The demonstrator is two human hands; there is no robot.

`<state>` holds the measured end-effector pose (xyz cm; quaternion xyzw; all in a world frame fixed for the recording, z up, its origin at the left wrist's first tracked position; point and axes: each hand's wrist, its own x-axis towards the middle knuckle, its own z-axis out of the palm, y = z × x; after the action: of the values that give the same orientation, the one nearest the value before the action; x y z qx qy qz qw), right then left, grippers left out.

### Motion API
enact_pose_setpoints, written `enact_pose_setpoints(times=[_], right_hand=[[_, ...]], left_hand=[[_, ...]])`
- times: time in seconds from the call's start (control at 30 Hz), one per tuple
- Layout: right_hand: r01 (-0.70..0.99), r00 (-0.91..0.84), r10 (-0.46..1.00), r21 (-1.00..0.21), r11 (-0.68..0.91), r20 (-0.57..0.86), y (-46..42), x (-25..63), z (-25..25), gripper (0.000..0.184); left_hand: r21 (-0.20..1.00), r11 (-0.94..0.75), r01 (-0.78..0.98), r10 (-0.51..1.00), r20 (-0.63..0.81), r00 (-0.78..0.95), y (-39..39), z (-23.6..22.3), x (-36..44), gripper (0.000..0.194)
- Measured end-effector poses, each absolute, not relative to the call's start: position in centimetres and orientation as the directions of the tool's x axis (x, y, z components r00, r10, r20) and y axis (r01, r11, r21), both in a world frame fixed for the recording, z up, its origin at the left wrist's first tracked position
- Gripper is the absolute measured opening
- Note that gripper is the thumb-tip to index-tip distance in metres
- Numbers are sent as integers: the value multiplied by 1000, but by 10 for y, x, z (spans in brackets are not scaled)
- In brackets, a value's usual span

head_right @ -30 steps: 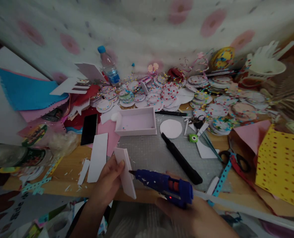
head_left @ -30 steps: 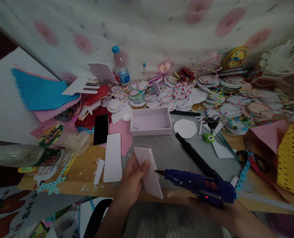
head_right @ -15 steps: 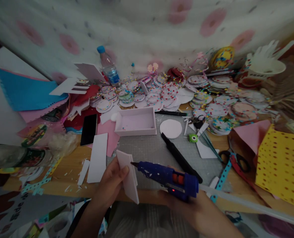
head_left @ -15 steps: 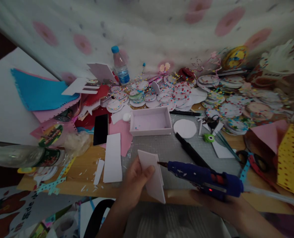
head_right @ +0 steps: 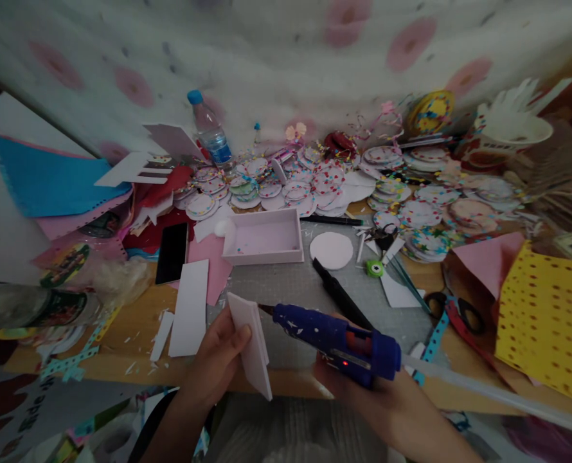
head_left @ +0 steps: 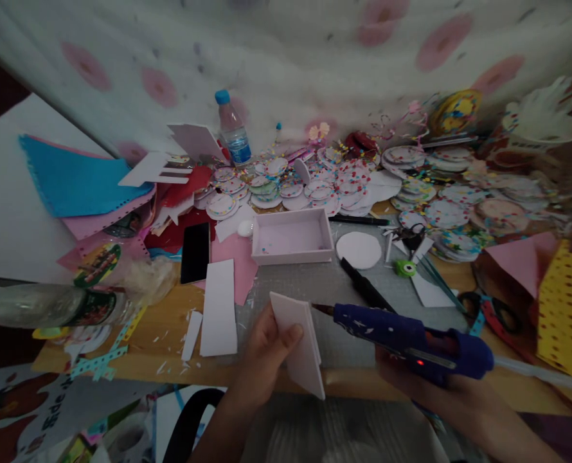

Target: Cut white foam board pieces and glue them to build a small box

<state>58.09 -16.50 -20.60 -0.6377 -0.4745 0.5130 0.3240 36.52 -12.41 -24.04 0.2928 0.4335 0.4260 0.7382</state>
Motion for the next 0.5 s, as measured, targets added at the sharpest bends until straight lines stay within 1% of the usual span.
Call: enact_pose_setpoints(times=[0.1, 0.27, 0.4, 0.5], right_hand=[[228, 32, 924, -897, -378, -381, -165, 580, -205, 39], [193, 200, 873, -856, -480, -445, -167, 575, -203, 36], [194, 209, 867, -849, -491, -453, -167, 574, -202, 22], [194, 203, 870, -852, -486, -450, -166, 574, -202, 20]], left_hand=[[800, 470, -374, 882, -405, 242, -122, -240, 365, 35], [805, 465, -369, 885, -408, 224, -121, -239, 364, 32], [803, 468, -369, 883, -404, 239, -123, -240, 364, 34], [803, 465, -373, 884, -396, 249, -123, -240, 365, 35]])
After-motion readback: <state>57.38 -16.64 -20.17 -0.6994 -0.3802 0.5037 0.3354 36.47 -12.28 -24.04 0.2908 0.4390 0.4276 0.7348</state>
